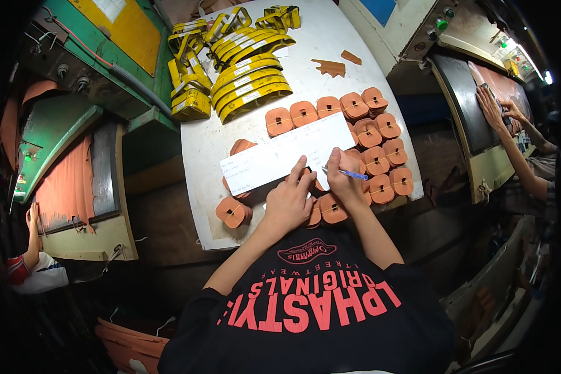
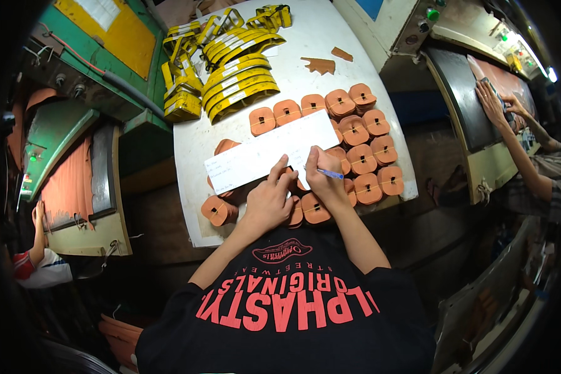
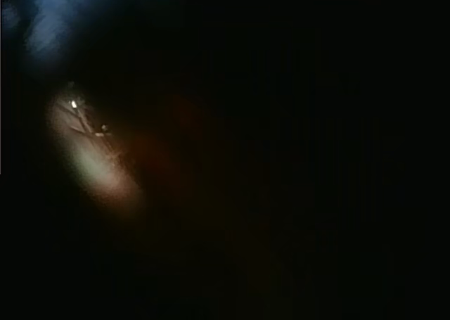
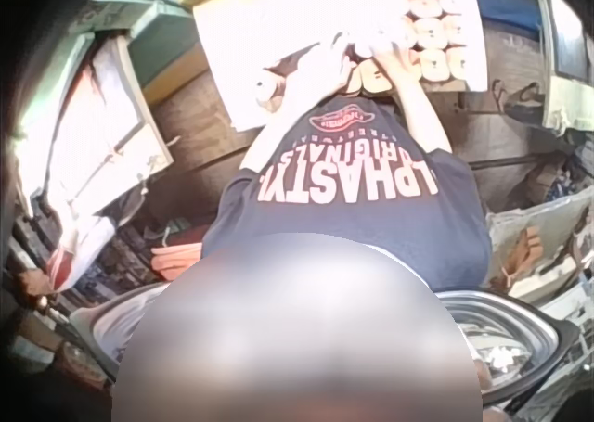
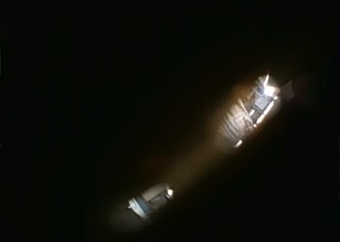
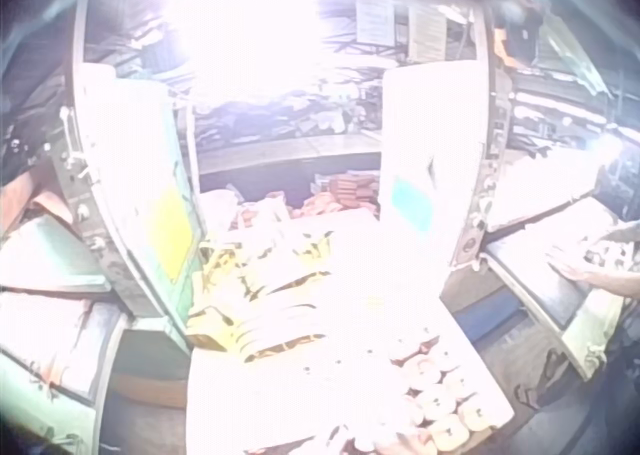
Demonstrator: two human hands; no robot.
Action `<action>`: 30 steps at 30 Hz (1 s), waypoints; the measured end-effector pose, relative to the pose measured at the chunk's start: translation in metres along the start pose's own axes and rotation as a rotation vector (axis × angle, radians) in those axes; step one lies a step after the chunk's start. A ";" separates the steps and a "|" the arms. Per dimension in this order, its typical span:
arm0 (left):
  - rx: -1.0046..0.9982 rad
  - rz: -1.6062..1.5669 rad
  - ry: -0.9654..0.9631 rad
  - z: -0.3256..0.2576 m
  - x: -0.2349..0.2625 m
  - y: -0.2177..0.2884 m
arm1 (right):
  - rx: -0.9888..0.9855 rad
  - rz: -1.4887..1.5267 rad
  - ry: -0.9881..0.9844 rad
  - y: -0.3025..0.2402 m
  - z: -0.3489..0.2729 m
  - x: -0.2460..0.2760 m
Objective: The person arranges small orange rectangular parts on a table, then writes on a white label with a blue pen and places it on the parts. They also handle a larger white sheet of paper and continue writing on the label.
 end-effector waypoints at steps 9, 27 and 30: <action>-0.003 0.010 -0.001 -0.001 0.002 0.001 | 0.032 -0.002 -0.024 -0.004 0.001 0.001; 0.015 0.010 -0.019 -0.001 0.002 0.001 | 0.009 -0.022 -0.042 -0.021 0.005 0.021; 0.001 0.012 -0.009 -0.002 0.000 -0.001 | -0.009 0.020 -0.027 -0.014 -0.003 0.018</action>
Point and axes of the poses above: each hand's wrist, its own z-axis towards the middle knuckle, its own x-axis out of the back of the hand, y = z × x, the point moved 4 cm from there along z, towards the middle knuckle, and after that the axes turned 13 degrees about -z, right-handed, at the moved point
